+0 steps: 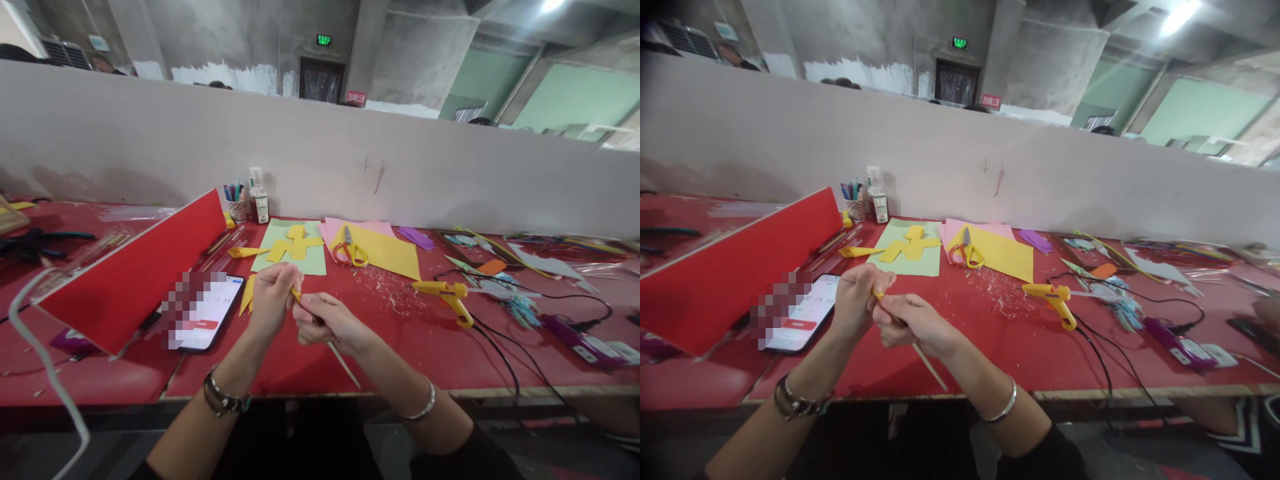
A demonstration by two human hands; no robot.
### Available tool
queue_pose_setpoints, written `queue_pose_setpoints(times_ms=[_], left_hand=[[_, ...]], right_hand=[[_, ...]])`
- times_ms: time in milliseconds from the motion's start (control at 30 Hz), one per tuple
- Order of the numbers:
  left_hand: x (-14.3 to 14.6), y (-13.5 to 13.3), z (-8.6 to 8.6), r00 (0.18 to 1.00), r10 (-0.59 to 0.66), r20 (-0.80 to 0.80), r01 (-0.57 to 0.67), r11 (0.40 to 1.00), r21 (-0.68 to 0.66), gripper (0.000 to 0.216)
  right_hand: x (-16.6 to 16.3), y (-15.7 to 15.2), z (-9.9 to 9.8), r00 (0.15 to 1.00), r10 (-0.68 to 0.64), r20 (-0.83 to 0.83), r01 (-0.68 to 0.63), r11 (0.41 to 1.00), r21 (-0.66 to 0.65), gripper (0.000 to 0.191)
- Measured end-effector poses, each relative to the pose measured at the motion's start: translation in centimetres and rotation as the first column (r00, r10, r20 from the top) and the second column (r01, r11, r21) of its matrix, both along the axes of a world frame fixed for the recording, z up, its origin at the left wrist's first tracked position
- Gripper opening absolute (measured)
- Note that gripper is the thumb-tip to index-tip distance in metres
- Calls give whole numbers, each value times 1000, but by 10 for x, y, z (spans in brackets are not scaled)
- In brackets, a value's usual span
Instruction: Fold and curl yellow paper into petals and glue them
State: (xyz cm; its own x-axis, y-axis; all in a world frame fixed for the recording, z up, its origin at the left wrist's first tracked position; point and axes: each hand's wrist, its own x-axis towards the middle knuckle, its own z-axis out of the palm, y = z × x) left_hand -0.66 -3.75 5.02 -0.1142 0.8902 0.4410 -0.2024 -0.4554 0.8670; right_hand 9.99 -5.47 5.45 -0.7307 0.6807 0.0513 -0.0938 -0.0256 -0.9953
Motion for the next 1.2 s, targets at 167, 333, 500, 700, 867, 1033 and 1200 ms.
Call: queue_pose_setpoints(times_ms=[167, 333, 500, 700, 867, 1033, 1200], left_hand=[[-2, 6, -7, 961, 263, -90, -269, 961, -66, 33], [3, 6, -6, 957, 276, -91, -284, 955, -87, 33], [0, 7, -8, 972, 216, -92, -224, 970, -91, 33], [-3, 10, -11, 997, 66, -46, -66, 998, 3, 38], [-4, 11, -9, 999, 24, -47, -21, 998, 60, 39], [-5, 13, -7, 997, 39, -65, -38, 999, 14, 37], [-13, 22, -10, 989, -62, -137, 60, 998, -24, 31]], right_hand=[[1, 7, 1, 599, -695, 397, 130, 574, 808, 19], [-1, 6, -6, 364, -849, 382, -158, 348, 924, 27], [1, 2, 0, 589, -688, 425, 95, 581, 808, 23], [7, 7, -2, 990, -115, 77, 110, 992, 63, 28], [6, 11, -12, 983, 37, -183, -69, 983, -172, 28], [7, 16, -13, 994, -86, -69, 81, 994, -68, 28], [15, 20, -6, 972, -207, 115, 191, 973, 130, 20]])
